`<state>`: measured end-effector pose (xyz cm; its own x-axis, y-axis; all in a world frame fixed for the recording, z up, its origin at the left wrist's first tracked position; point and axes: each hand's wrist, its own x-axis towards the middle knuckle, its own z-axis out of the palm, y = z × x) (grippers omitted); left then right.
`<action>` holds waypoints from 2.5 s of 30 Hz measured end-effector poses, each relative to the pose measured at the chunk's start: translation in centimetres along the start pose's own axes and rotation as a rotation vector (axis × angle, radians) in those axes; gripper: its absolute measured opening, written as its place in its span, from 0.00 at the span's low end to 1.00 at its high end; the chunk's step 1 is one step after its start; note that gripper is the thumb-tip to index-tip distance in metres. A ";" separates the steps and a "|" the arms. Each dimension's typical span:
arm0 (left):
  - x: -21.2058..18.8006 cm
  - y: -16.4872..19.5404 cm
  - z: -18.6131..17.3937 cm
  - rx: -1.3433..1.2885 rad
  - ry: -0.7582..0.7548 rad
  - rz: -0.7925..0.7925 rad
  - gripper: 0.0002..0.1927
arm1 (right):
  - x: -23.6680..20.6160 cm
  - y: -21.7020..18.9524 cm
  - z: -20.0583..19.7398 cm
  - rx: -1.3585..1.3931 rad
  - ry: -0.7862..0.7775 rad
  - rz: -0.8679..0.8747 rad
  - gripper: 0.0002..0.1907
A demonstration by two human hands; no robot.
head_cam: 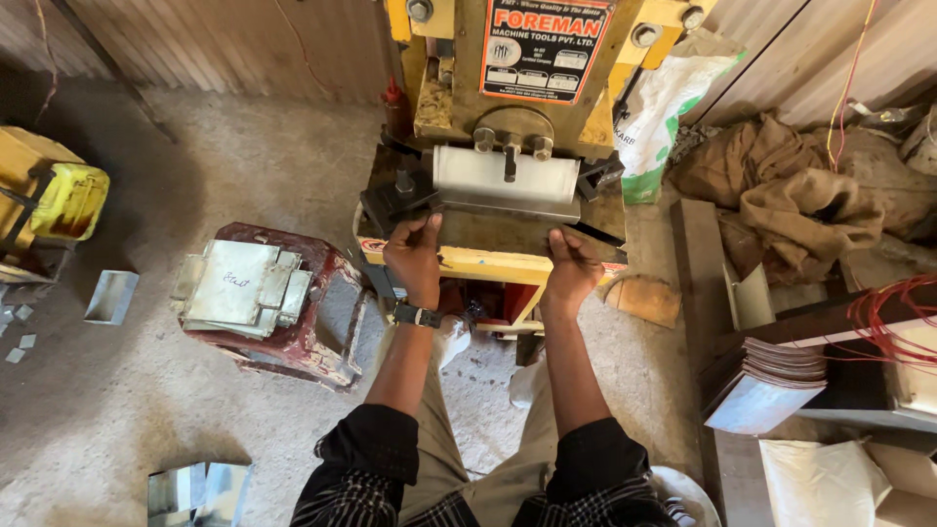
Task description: The person repeatedly picks up rectangular metal sheets from a stack, places them into a yellow press machine, and operates the lever to press the sheets. The person then removes the processed sheets and places them on the floor or a nearby stack.
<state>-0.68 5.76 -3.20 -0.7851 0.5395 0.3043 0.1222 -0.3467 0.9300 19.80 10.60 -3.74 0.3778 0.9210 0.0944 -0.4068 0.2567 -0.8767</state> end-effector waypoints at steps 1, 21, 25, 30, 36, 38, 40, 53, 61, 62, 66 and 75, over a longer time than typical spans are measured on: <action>0.1 0.1 0.1 -0.002 -0.002 -0.023 0.08 | -0.1 -0.2 0.1 0.021 -0.010 -0.005 0.05; -4.0 10.6 -4.8 -0.695 -0.229 -0.307 0.19 | -8.3 -11.6 1.2 0.534 -0.428 0.324 0.08; -6.0 10.1 -8.1 -0.660 -0.285 -0.219 0.25 | -9.0 -9.9 -0.7 0.497 -0.481 0.334 0.07; -6.7 12.4 -13.3 -0.337 -0.330 -0.280 0.33 | -9.8 -8.6 -1.3 0.480 -0.621 0.421 0.08; -8.8 13.1 -21.2 -0.348 -0.089 -0.395 0.31 | -11.2 -5.3 -2.0 0.095 -0.943 0.569 0.17; -9.5 12.7 -25.0 -0.323 0.062 -0.441 0.32 | -10.7 -3.8 -3.4 -0.164 -0.945 0.557 0.21; -10.3 12.1 -28.9 -0.194 0.211 -0.444 0.33 | -9.2 -2.3 -5.3 -0.151 -0.910 0.524 0.20; -17.8 11.1 -46.4 0.983 1.050 -0.827 0.33 | -1.7 -1.3 -15.2 -0.206 -0.591 0.724 0.24; -17.3 12.7 -51.5 -0.238 1.625 -0.296 0.37 | -2.4 -1.6 -13.9 -0.317 -0.593 0.628 0.21; -16.8 12.7 -52.1 -0.287 1.636 -0.270 0.36 | -2.6 -1.2 -13.6 -0.354 -0.578 0.590 0.21; -16.3 11.4 -52.1 -0.155 1.549 -0.464 0.33 | -3.5 -0.4 -13.0 -0.278 -0.647 0.594 0.17; -14.1 6.2 -45.8 0.227 0.369 -1.089 0.28 | -3.4 -1.3 -13.9 -0.198 -0.626 0.641 0.06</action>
<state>-16.62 -39.11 -11.18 -0.6660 0.1986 -0.7190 -0.6469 0.3263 0.6893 30.65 3.09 -9.51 -0.4145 0.8750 -0.2501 -0.2116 -0.3600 -0.9087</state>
